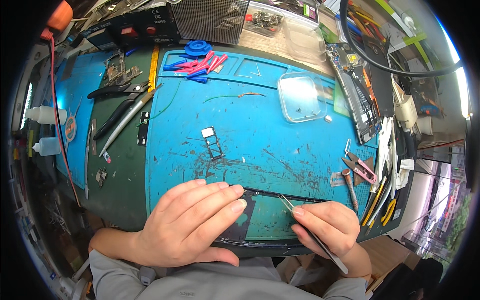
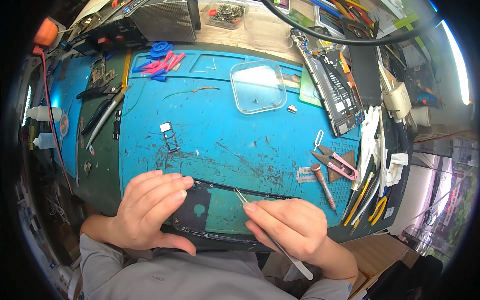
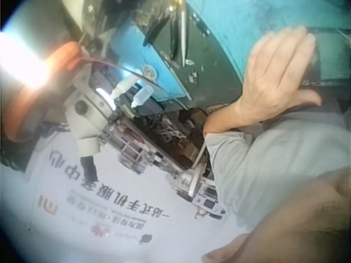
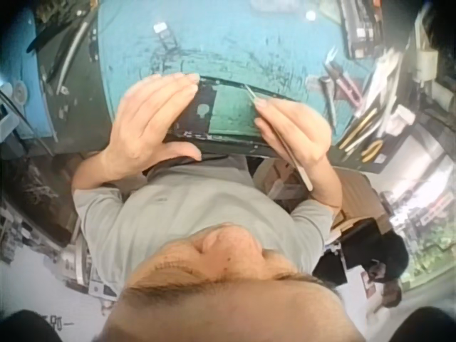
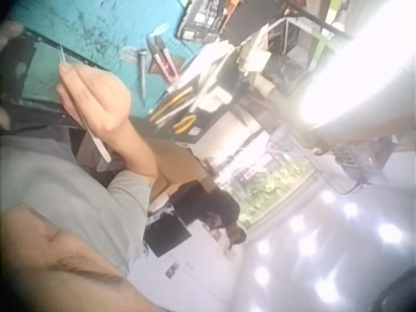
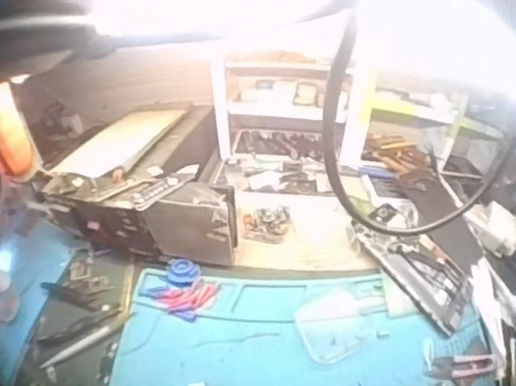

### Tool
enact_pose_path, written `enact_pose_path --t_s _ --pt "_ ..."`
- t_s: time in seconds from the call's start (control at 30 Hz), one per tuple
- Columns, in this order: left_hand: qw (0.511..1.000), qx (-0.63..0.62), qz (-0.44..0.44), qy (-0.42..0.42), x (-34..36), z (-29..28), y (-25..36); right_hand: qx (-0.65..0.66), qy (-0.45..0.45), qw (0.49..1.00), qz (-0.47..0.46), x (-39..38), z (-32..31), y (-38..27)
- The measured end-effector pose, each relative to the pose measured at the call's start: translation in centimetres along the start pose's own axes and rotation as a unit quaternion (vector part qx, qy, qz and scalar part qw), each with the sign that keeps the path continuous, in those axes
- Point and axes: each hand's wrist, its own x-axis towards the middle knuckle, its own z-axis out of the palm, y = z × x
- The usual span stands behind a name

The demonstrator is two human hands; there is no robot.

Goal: The person disassembles a smartphone, removes the screen assembly, and uses tweezers and a toothbrush to clean adhesive residue from the frame. The person then wipes the frame and continues cleaning the edges.

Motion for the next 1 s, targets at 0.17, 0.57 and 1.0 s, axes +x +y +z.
enact_pose_path --t_s 0.17,0.57,1.0 --pt "1.000 0.002 -0.015 0.008 -0.05 0.52 0.09 0.003 0.000 1.000 -0.003 -0.02 -0.04 0.05" --pt "1.000 0.008 0.003 -0.018 0.10 0.21 -0.06 0.007 -0.001 1.000 0.002 0.01 -0.12 -0.05" --pt "1.000 0.019 0.002 -0.015 0.08 0.27 -0.02 0.009 -0.010 1.000 -0.003 0.15 -0.28 -0.09"
